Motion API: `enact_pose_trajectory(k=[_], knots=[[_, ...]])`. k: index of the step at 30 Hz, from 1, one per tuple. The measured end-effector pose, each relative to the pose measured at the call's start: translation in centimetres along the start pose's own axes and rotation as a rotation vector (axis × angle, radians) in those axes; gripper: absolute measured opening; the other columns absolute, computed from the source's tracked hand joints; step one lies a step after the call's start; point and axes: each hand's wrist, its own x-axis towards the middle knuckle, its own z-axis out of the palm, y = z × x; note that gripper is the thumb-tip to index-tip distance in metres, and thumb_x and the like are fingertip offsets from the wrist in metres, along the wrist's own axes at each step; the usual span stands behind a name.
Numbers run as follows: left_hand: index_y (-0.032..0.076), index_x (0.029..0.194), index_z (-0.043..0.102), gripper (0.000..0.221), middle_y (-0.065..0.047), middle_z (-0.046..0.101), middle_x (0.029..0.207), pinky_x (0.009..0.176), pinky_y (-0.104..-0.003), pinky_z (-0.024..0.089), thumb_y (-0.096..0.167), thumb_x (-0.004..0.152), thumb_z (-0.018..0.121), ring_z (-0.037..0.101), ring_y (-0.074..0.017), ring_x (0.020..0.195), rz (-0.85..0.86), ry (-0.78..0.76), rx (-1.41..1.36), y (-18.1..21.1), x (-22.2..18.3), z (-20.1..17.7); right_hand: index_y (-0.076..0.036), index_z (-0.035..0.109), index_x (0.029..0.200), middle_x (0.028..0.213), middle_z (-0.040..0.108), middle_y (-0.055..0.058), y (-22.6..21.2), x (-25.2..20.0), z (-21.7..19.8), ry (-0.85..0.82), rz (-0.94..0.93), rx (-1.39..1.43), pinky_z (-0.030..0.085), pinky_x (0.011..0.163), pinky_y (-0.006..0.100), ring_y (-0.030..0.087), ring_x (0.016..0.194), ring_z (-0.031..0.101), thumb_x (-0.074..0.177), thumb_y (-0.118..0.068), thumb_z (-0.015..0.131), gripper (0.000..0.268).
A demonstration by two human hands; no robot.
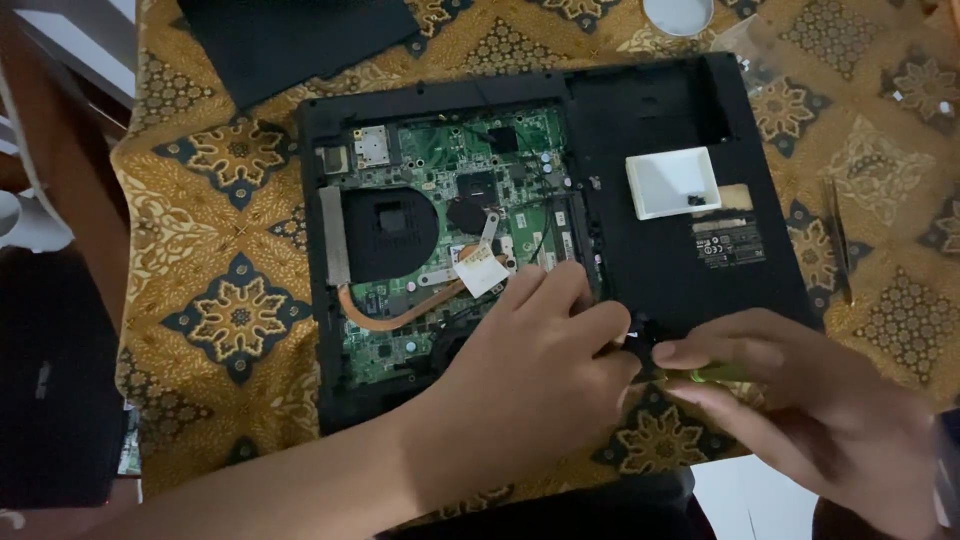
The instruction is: Connecting and securing internal cables and components inside a laptop using a screwdriver and hands.
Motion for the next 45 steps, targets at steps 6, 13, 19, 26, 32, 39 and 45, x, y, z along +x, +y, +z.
enact_pose_trajectory(k=[6, 13, 19, 26, 32, 39, 45], knots=[[0.013, 0.072, 0.070, 0.032, -0.007, 0.052, 0.084, 0.073, -0.043, 0.033, 0.006, 0.104, 0.069, 0.039, -0.0289, 0.084, -0.002, -0.060, 0.020, -0.5, 0.0, -0.7, -0.036, 0.070, 0.139, 0.150, 0.066, -0.012, -2.3, 0.1, 0.5, 0.053, 0.261, 0.252, 0.055, 0.127, 0.055, 0.019, 0.143, 0.069, 0.090, -0.015, 0.065, 0.054], [0.013, 0.083, 0.079, 0.024, -0.012, 0.055, 0.094, 0.073, -0.048, 0.033, 0.004, 0.100, 0.067, 0.040, -0.0349, 0.088, 0.050, -0.141, -0.009, -1.3, -0.1, -1.5, -0.027, 0.072, 0.139, 0.147, 0.071, -0.004, -5.3, 0.3, 1.1, 0.154, 0.440, 0.462, 0.055, 0.126, 0.060, 0.026, 0.143, 0.070, 0.091, -0.009, 0.062, 0.052], [0.006, 0.094, 0.076, 0.016, -0.015, 0.062, 0.103, 0.080, -0.048, 0.038, 0.004, 0.100, 0.061, 0.045, -0.0339, 0.091, 0.056, -0.162, 0.031, -1.9, 0.2, -2.3, -0.050, 0.056, 0.146, 0.130, 0.068, -0.011, -0.2, -0.7, 0.1, 0.062, -0.113, -0.265, 0.056, 0.092, 0.054, 0.022, 0.097, 0.058, 0.087, -0.023, 0.072, 0.066], [0.009, 0.104, 0.070, 0.010, -0.016, 0.052, 0.108, 0.075, -0.048, 0.039, 0.004, 0.100, 0.063, 0.044, -0.0338, 0.090, 0.064, -0.044, 0.096, -3.3, 0.4, -2.7, -0.036, 0.066, 0.138, 0.129, 0.074, 0.000, -2.6, -0.7, 0.5, 0.201, -0.290, -0.320, 0.076, 0.091, 0.040, 0.018, 0.092, 0.088, 0.081, -0.025, 0.076, 0.059], [0.009, 0.107, 0.071, 0.014, -0.016, 0.054, 0.105, 0.075, -0.047, 0.037, -0.001, 0.099, 0.064, 0.043, -0.0324, 0.087, 0.070, -0.077, 0.083, -3.6, 0.3, -2.9, -0.037, 0.068, 0.134, 0.115, 0.079, -0.005, -3.8, -1.0, 0.5, 0.299, -0.368, -0.421, 0.074, 0.071, 0.031, 0.008, 0.051, 0.084, 0.072, -0.023, 0.085, 0.066], [0.012, 0.108, 0.073, 0.023, -0.013, 0.065, 0.108, 0.078, -0.049, 0.044, -0.005, 0.094, 0.068, 0.051, -0.0364, 0.096, 0.089, -0.066, 0.078, -3.8, 0.3, -2.6, -0.037, 0.066, 0.132, 0.129, 0.067, -0.002, 0.2, -0.5, 0.7, 0.215, -0.335, -0.394, 0.053, 0.103, 0.058, 0.027, 0.103, 0.066, 0.083, -0.026, 0.076, 0.051], [0.014, 0.106, 0.074, 0.021, -0.008, 0.064, 0.104, 0.076, -0.046, 0.041, -0.004, 0.098, 0.066, 0.049, -0.0336, 0.092, 0.092, -0.038, 0.055, -4.0, 0.2, -2.4, -0.024, 0.073, 0.108, 0.106, 0.075, 0.001, -3.0, -0.7, 1.6, 0.334, -0.463, -0.379, 0.059, 0.062, 0.041, 0.022, 0.058, 0.071, 0.075, -0.020, 0.081, 0.034]])
